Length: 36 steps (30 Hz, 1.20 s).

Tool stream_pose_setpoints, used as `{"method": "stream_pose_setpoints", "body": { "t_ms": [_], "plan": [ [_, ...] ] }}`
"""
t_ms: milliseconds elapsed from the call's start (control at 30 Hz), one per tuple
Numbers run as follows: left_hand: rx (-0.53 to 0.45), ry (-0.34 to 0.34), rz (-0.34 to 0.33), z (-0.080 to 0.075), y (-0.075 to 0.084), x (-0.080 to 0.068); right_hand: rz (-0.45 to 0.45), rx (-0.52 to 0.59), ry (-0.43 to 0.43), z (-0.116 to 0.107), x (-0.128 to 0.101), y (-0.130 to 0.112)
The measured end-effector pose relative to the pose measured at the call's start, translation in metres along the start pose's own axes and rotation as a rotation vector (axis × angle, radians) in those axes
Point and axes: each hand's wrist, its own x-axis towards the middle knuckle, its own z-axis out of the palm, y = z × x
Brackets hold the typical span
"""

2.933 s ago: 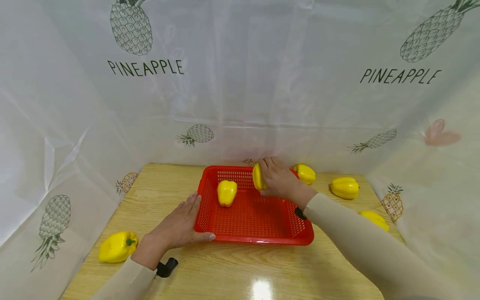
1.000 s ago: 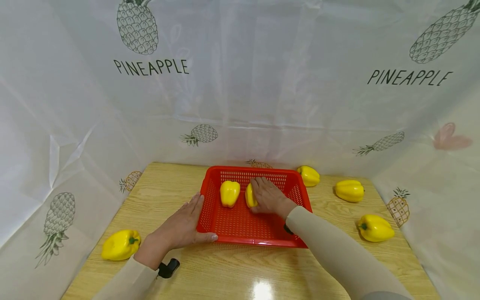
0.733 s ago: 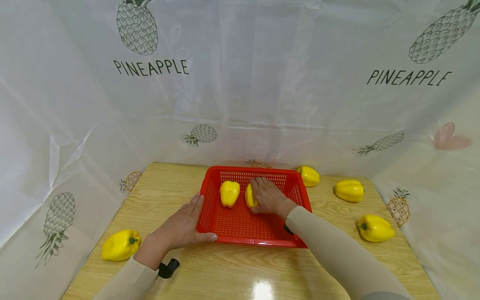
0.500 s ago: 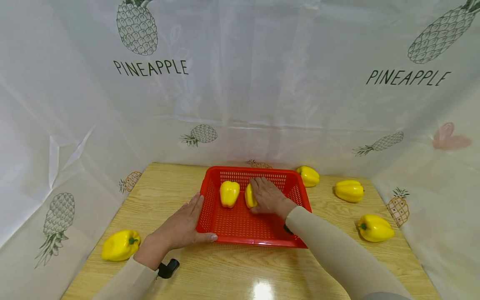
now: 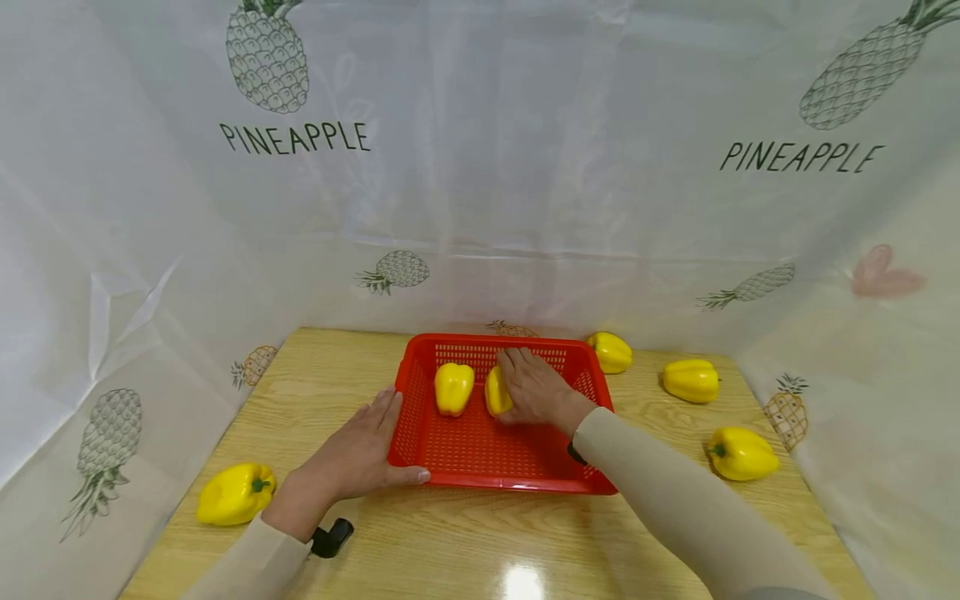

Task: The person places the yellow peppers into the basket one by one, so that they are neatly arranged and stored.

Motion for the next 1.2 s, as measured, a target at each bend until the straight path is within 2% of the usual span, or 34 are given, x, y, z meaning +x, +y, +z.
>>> {"method": "stream_pose_setpoints", "body": {
  "t_ms": [167,467,600,700,867,1067,1200],
  "plan": [
    [0.037,0.017,0.008,0.001,0.000,0.000,0.004,-0.007,-0.001,-0.014,-0.007,0.003],
    [0.030,0.011,0.002,0.001,-0.001,0.000,0.008,0.059,0.045,-0.043,-0.033,0.009],
    [0.026,0.024,0.005,0.002,-0.001,0.000,0.010,0.070,0.096,-0.056,-0.051,0.016],
    [0.022,0.029,0.009,0.002,0.000,0.000,0.018,0.087,0.174,-0.060,-0.067,0.024],
    [0.013,0.021,0.000,0.002,0.000,0.001,0.041,0.106,0.311,-0.056,-0.090,0.043],
    [0.002,0.017,-0.002,0.003,0.000,0.002,0.122,0.133,0.400,-0.041,-0.130,0.075],
    [-0.001,0.015,-0.007,0.003,0.000,0.002,0.143,0.131,0.469,-0.026,-0.160,0.100]
  ]
}}
